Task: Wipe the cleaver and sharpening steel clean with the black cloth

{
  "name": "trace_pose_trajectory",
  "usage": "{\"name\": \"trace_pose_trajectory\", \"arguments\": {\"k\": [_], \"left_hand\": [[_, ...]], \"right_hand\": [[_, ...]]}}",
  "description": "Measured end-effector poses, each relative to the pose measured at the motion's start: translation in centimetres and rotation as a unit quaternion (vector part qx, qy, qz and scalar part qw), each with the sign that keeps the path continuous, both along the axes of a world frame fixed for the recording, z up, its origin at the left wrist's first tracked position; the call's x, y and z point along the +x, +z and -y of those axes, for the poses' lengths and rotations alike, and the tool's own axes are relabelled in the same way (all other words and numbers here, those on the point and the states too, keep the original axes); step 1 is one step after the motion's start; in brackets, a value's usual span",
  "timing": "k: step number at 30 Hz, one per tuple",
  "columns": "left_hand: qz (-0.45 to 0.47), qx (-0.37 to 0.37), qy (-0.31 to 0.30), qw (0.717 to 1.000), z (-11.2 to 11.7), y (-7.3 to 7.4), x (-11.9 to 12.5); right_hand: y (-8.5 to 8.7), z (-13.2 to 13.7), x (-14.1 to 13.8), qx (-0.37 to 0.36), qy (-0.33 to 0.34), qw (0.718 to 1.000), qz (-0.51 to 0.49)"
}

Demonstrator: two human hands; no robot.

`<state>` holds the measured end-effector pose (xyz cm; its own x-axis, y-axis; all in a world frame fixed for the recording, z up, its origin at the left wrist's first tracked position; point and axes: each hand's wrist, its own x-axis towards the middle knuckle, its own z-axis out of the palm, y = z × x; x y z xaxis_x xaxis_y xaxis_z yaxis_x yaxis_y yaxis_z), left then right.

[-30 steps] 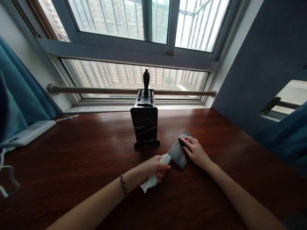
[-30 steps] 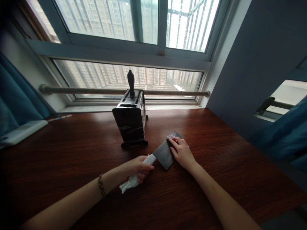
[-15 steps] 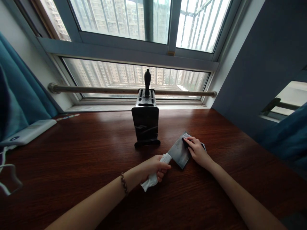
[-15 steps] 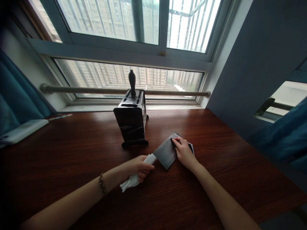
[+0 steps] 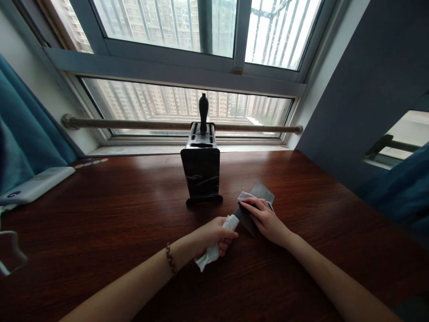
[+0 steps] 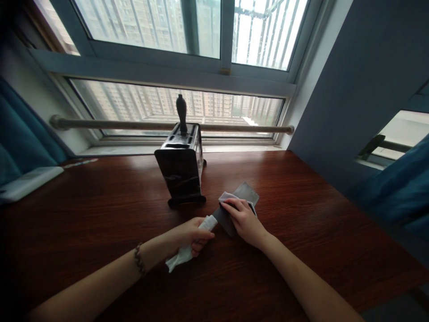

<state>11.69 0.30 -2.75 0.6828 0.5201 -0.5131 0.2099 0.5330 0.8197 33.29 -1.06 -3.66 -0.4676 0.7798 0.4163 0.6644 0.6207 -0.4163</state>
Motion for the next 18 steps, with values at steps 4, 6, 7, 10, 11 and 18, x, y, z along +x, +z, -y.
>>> {"name": "trace_pose_trajectory", "arguments": {"k": [4, 6, 7, 10, 11, 18], "left_hand": [[0.008, -0.013, 0.001, 1.0, 0.1, 0.2, 0.1], [0.012, -0.018, 0.004, 1.0, 0.2, 0.4, 0.0], [0.014, -0.019, 0.008, 1.0, 0.3, 0.5, 0.0], [0.017, -0.019, 0.015, 1.0, 0.3, 0.5, 0.1], [0.017, -0.02, 0.015, 1.0, 0.3, 0.4, 0.1], [0.026, -0.032, 0.009, 0.999, -0.1, -0.5, 0.0]], "right_hand": [[-1.4, -2.5, 2.6, 0.022, -0.093, 0.995, 0.022], [-2.2, -3.5, 4.0, 0.019, -0.149, 0.988, 0.043], [-2.6, -3.8, 4.7, 0.016, -0.171, 0.984, 0.05], [-3.5, -4.5, 6.1, 0.011, -0.214, 0.975, 0.056], [-3.7, -4.6, 6.4, 0.01, -0.226, 0.972, 0.057], [-4.3, -4.7, 7.2, -0.002, -0.294, 0.954, 0.063]]}}
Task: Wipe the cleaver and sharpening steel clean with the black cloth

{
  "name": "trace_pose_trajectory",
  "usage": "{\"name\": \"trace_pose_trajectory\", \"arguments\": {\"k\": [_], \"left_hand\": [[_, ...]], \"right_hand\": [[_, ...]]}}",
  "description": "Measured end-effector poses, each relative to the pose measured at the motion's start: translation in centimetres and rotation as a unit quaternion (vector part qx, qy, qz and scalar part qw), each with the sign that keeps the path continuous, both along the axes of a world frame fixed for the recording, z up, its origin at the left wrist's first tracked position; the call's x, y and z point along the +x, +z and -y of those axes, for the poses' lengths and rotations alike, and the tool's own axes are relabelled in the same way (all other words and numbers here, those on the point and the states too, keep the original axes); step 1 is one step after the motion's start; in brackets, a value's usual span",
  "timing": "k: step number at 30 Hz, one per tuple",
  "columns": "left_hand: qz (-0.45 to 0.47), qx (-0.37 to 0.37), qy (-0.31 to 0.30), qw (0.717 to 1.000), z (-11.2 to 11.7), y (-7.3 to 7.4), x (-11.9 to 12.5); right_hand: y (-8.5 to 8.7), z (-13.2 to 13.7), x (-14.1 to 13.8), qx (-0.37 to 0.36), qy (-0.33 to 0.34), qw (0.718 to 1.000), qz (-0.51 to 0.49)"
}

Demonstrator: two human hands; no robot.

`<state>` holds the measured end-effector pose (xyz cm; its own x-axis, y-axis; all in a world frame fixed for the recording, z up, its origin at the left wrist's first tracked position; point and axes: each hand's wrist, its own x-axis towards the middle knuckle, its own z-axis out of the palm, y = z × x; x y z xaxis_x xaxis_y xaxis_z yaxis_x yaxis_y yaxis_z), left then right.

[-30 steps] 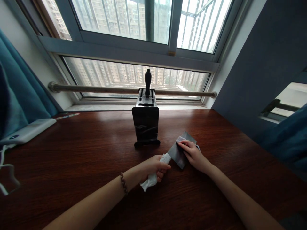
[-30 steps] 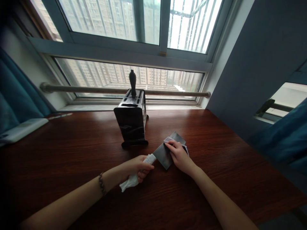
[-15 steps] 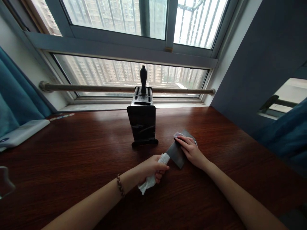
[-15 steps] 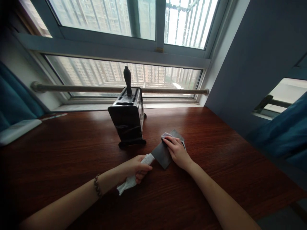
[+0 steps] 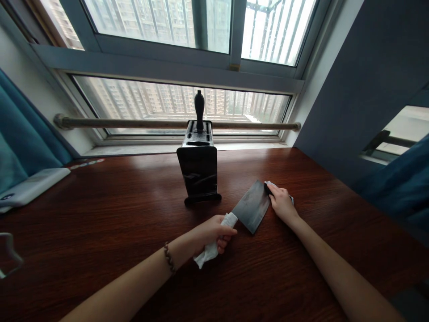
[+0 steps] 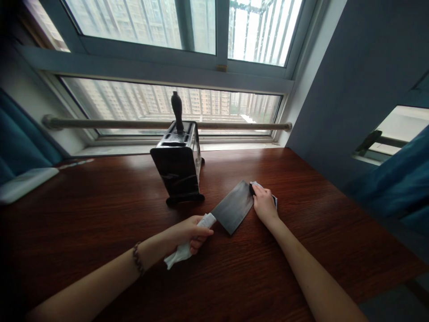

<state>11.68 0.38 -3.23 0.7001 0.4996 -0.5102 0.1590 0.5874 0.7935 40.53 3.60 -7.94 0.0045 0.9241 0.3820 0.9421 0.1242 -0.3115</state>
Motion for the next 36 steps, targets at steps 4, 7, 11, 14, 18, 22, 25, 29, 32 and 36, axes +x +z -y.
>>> {"name": "trace_pose_trajectory", "arguments": {"k": [4, 7, 11, 14, 18, 22, 25, 29, 32, 36], "left_hand": [[0.011, -0.009, -0.003, 1.0, 0.0, -0.1, -0.1], [0.012, -0.012, -0.004, 1.0, 0.0, 0.1, -0.1], [0.009, -0.01, -0.006, 1.0, 0.0, 0.2, -0.1], [0.005, -0.004, -0.004, 1.0, -0.1, 0.2, -0.1], [-0.004, 0.001, -0.002, 1.0, 0.0, 0.3, -0.1], [-0.009, 0.006, 0.005, 1.0, 0.1, 0.5, 0.0], [-0.012, 0.006, 0.004, 1.0, 0.1, 0.4, 0.0], [-0.005, 0.005, 0.0, 1.0, 0.0, 0.0, -0.1], [0.001, 0.004, -0.002, 1.0, 0.0, -0.2, -0.2], [0.003, 0.006, -0.002, 1.0, 0.0, -0.3, -0.2]], "right_hand": [[0.3, 0.2, 1.2, 0.007, -0.057, 0.998, -0.015], [1.4, 0.4, 2.2, 0.022, -0.089, 0.995, -0.037], [4.0, 1.3, 1.6, 0.046, -0.056, 0.995, -0.071], [5.7, 2.8, -1.2, 0.046, 0.065, 0.992, -0.101], [5.7, 5.1, -5.7, -0.02, 0.338, 0.931, -0.137], [4.7, 5.7, -7.2, -0.064, 0.377, 0.919, -0.102], [4.3, 5.1, -6.5, -0.06, 0.321, 0.941, -0.087], [4.1, 4.1, -5.2, -0.05, 0.203, 0.976, -0.059], [3.8, 3.4, -4.0, -0.055, 0.076, 0.995, -0.021], [3.3, 2.7, -2.0, -0.037, -0.047, 0.998, -0.007]]}}
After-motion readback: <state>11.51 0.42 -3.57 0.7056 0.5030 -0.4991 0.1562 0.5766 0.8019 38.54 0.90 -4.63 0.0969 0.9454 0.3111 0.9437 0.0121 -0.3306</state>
